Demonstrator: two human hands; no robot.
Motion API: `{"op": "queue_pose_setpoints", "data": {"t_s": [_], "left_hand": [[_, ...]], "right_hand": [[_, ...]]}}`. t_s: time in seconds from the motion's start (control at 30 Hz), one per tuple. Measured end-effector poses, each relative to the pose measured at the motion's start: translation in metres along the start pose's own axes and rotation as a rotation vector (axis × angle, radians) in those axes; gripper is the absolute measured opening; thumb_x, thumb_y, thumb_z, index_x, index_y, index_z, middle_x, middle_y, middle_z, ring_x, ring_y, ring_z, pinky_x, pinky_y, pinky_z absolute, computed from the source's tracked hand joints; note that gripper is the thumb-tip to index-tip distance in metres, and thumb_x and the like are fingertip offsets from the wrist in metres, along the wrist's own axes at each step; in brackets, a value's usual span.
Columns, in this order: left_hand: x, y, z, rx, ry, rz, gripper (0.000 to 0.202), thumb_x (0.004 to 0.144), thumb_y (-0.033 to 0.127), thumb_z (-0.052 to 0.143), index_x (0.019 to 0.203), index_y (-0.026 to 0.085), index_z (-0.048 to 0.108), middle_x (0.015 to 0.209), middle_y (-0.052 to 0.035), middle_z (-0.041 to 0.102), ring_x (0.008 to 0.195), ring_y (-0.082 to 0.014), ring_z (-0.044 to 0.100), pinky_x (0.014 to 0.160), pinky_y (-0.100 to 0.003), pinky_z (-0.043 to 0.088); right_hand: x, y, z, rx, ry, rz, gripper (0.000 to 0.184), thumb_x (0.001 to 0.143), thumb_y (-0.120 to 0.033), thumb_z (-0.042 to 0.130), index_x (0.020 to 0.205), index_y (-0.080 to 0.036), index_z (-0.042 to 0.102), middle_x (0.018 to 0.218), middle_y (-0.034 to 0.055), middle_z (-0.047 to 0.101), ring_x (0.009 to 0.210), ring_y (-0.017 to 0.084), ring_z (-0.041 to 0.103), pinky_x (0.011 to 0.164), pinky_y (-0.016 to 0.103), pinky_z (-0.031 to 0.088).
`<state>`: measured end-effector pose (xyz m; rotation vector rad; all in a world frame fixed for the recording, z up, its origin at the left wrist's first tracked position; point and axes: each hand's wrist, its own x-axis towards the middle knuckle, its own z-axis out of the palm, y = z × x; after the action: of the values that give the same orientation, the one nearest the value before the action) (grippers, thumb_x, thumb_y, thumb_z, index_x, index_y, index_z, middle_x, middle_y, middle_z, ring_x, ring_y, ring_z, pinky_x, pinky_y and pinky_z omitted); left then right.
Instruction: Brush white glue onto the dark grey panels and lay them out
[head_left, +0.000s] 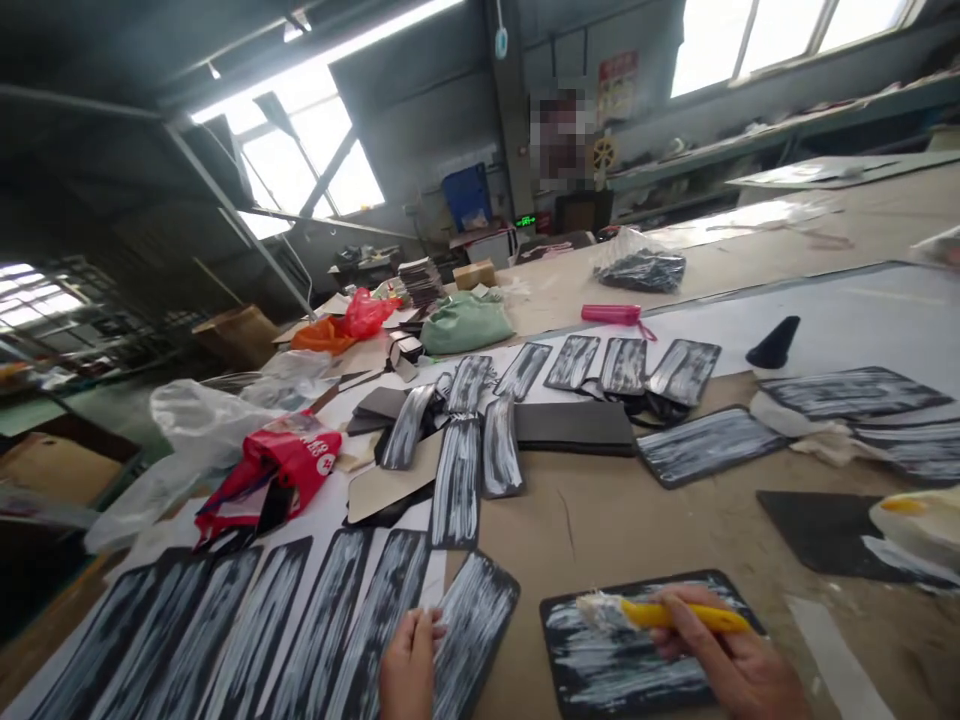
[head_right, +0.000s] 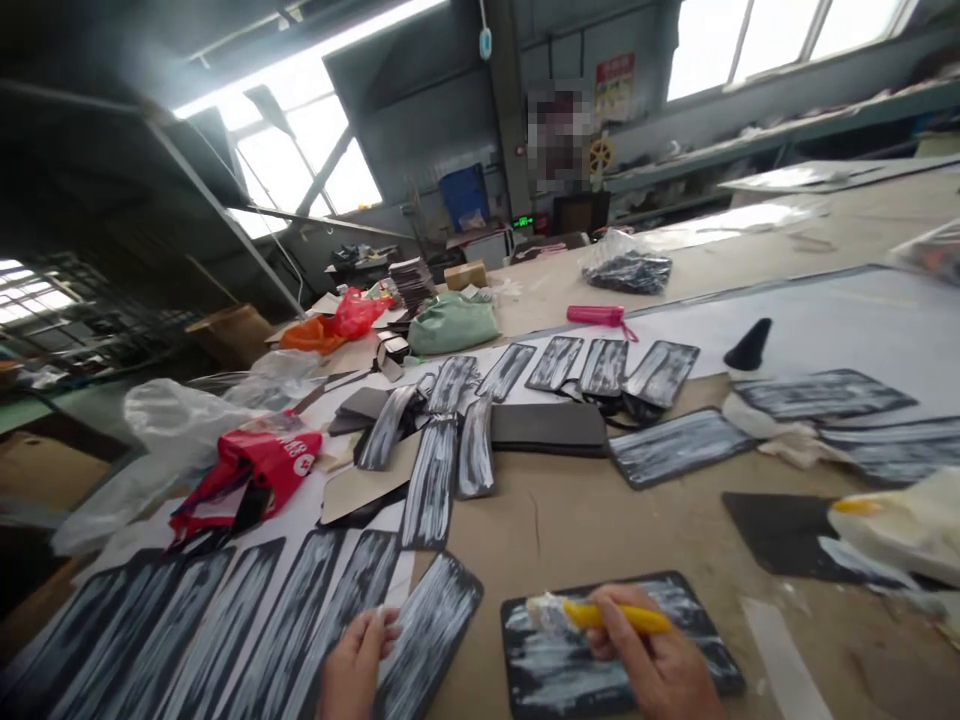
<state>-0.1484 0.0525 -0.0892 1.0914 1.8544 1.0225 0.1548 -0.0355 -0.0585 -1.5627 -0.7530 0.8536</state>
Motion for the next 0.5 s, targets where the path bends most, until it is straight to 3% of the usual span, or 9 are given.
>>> {"op": "queue_pose_setpoints", "data": {"t_s": [0.13,0.23,0.3,0.37,0.5], "left_hand": [[0.014,0.042,0.058,0.032,-0.085,0.07,0.047,0.058,0.058,0.058,0.078,0.016,0.063,0.076,-0.0081,0.068,0.073,-0.0237,0.065,0.068,-0.035,0.05],[0.016,0.061,0.108,0.199,-0.136,0.206,0.037,0.067,0.053,0.054,0.076,0.017,0.059,0.07,-0.0054,0.065,0.072,-0.0226,0.064,0.072,-0.035,0.05],[0.019,0.073,0.144,0.354,-0.19,0.331,0.028,0.074,0.044,0.049,0.08,0.018,0.057,0.076,-0.0068,0.066,0.078,-0.0229,0.064,0.076,-0.037,0.05],[0.026,0.086,0.181,0.524,-0.249,0.505,0.026,0.076,0.031,0.048,0.095,0.016,0.056,0.095,-0.0111,0.065,0.096,-0.0244,0.061,0.087,-0.04,0.047],[0.058,0.122,0.244,0.909,-0.406,0.82,0.071,0.066,0.02,0.06,0.131,0.012,0.036,0.139,-0.0179,0.04,0.133,-0.029,0.03,0.107,-0.045,0.028]], "right_hand": [[0.042,0.014,-0.061,-0.064,0.053,0.08,0.045,0.07,-0.06,0.06,0.083,-0.018,0.067,0.066,0.0055,0.067,0.06,0.022,0.065,0.056,0.028,0.055],[0.071,0.018,-0.088,-0.084,0.02,0.091,0.046,0.069,-0.06,0.059,0.084,-0.017,0.066,0.06,0.0055,0.066,0.055,0.023,0.064,0.053,0.029,0.054],[0.083,0.015,-0.095,-0.068,0.002,0.063,0.047,0.071,-0.061,0.058,0.085,-0.016,0.064,0.058,0.0052,0.064,0.052,0.022,0.062,0.052,0.029,0.053],[0.089,0.009,-0.096,-0.039,0.016,0.036,0.046,0.074,-0.061,0.056,0.085,-0.017,0.063,0.056,0.0045,0.063,0.051,0.02,0.06,0.05,0.027,0.051],[0.086,0.002,-0.094,0.009,0.147,0.038,0.041,0.077,-0.06,0.054,0.08,-0.02,0.063,0.052,0.0016,0.058,0.047,0.017,0.055,0.047,0.024,0.048]]}}
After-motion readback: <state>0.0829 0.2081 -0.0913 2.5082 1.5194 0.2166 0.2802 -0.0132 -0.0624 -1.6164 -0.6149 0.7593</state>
